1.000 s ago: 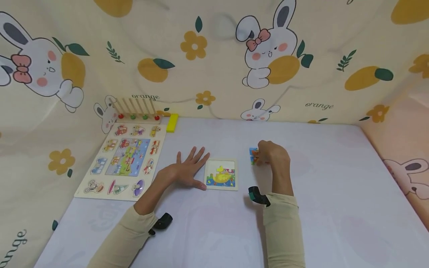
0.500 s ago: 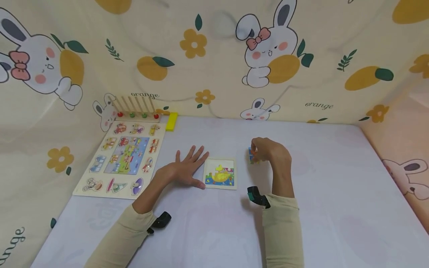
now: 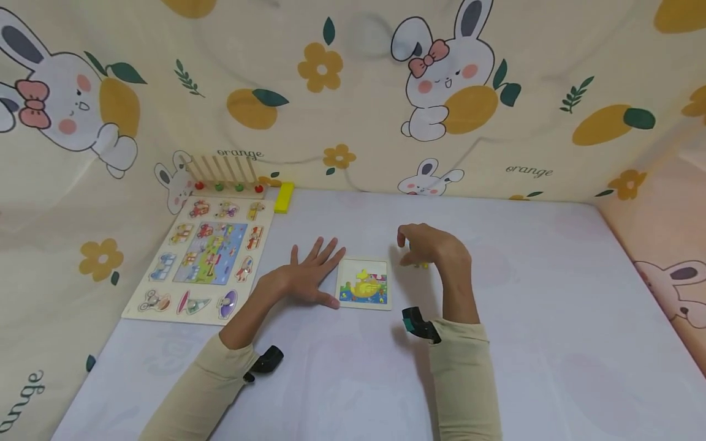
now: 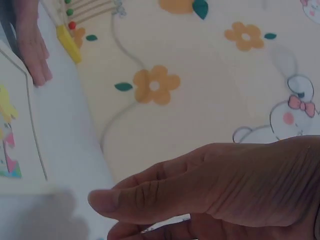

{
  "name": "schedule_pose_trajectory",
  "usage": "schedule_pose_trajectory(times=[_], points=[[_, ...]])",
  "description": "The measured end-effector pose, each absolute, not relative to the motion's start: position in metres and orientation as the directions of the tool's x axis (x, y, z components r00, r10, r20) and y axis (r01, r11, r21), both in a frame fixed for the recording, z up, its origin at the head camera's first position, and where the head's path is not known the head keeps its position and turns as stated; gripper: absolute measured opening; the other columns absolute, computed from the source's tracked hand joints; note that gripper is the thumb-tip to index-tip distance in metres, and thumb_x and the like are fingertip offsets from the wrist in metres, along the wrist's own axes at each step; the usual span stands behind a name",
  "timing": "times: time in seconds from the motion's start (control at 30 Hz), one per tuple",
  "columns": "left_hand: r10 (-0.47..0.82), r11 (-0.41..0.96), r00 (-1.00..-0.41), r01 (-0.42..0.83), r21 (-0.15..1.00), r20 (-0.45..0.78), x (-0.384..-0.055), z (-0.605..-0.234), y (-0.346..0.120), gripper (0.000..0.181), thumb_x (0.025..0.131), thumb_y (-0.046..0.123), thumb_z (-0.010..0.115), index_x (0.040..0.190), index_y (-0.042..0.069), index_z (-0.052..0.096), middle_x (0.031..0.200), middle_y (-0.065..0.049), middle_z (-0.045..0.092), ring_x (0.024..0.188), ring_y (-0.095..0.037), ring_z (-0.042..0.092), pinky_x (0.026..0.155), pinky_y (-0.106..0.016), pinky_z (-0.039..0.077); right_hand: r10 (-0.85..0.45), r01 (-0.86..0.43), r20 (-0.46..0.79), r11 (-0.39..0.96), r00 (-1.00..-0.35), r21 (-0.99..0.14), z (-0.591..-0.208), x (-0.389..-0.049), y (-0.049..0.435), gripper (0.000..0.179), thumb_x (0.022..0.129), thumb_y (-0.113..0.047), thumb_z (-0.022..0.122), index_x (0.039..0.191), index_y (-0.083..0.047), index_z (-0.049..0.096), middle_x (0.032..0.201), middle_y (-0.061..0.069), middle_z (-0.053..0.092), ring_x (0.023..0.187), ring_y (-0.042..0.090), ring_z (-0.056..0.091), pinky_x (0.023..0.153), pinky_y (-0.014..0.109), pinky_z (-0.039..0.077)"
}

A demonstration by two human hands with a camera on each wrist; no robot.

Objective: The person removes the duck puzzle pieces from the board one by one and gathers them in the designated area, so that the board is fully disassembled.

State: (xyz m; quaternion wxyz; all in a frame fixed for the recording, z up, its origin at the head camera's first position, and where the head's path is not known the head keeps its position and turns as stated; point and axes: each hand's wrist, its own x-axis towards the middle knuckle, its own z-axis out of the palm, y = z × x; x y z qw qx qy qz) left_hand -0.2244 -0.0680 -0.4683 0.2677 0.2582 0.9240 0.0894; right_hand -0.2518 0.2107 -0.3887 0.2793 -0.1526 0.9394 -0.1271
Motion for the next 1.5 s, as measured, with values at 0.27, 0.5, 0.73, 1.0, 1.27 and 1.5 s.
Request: schedule_pose_trajectory(times=[0.27, 0.5, 0.73, 1.0, 1.27, 1.5], points=[[0.520, 0.854, -0.721, 0.429, 0.294, -0.458, -0.224, -0.468, -0.067, 0.116, 0.090, 0.065, 0.070, 0.170, 0.023, -0.003, 0.177, -0.004, -0.021, 0.164, -0.032, -0.022, 0.125, -0.075, -0.006, -0.488, -0.348, -0.485, 0.869, -0.726, -0.352, -0.399, -0.252, 0.177, 0.037, 0.093, -0.024, 0.080, 0.123, -0.007, 0.065, 0.103, 0.009, 0.066, 0.092, 0.020, 0.060, 0.078, 0.032, 0.050], [0.520, 0.854, -0.722, 0.432, 0.291, -0.456, -0.226, -0.470, -0.067, 0.115, 0.091, 0.065, 0.070, 0.170, 0.024, -0.003, 0.176, -0.003, -0.021, 0.164, -0.032, -0.022, 0.125, -0.075, -0.005, -0.501, -0.369, -0.535, 0.865, -0.680, -0.341, -0.410, -0.253, 0.153, 0.043, 0.091, -0.025, 0.082, 0.125, -0.006, 0.064, 0.102, 0.007, 0.067, 0.093, 0.019, 0.059, 0.085, 0.033, 0.052], [0.520, 0.854, -0.720, 0.432, 0.291, -0.459, -0.226, -0.468, -0.068, 0.115, 0.091, 0.065, 0.070, 0.170, 0.023, -0.003, 0.176, -0.004, -0.021, 0.163, -0.033, -0.022, 0.125, -0.076, -0.005, -0.470, -0.362, -0.574, 0.883, -0.671, -0.299, -0.414, -0.252, 0.143, 0.040, 0.091, -0.020, 0.082, 0.123, -0.004, 0.064, 0.109, 0.008, 0.071, 0.090, 0.018, 0.063, 0.093, 0.037, 0.056], [0.525, 0.851, -0.716, 0.428, 0.305, -0.461, -0.226, -0.468, -0.067, 0.116, 0.091, 0.065, 0.070, 0.170, 0.023, -0.003, 0.176, -0.004, -0.021, 0.163, -0.033, -0.023, 0.124, -0.077, -0.006, -0.472, -0.365, -0.572, 0.882, -0.670, -0.300, -0.419, -0.252, 0.141, 0.021, 0.097, -0.009, 0.072, 0.116, -0.004, 0.065, 0.101, 0.009, 0.069, 0.088, 0.020, 0.061, 0.086, 0.033, 0.055], [0.524, 0.851, -0.712, 0.423, 0.311, -0.467, -0.226, -0.467, -0.067, 0.115, 0.091, 0.063, 0.071, 0.170, 0.023, -0.003, 0.176, -0.004, -0.022, 0.163, -0.033, -0.024, 0.124, -0.076, -0.007, -0.479, -0.326, -0.575, 0.876, -0.663, -0.354, -0.414, -0.249, 0.144, 0.015, 0.100, -0.007, 0.066, 0.114, -0.006, 0.060, 0.089, 0.007, 0.066, 0.079, 0.017, 0.057, 0.079, 0.031, 0.048], [0.524, 0.851, -0.714, 0.423, 0.310, -0.464, -0.227, -0.468, -0.067, 0.115, 0.091, 0.064, 0.070, 0.170, 0.023, -0.003, 0.176, -0.004, -0.021, 0.163, -0.033, -0.024, 0.124, -0.076, -0.007, -0.564, -0.366, -0.522, 0.821, -0.640, -0.438, -0.416, -0.251, 0.146, 0.018, 0.099, -0.006, 0.070, 0.104, -0.008, 0.053, 0.085, 0.004, 0.055, 0.075, 0.016, 0.057, 0.073, 0.028, 0.044]])
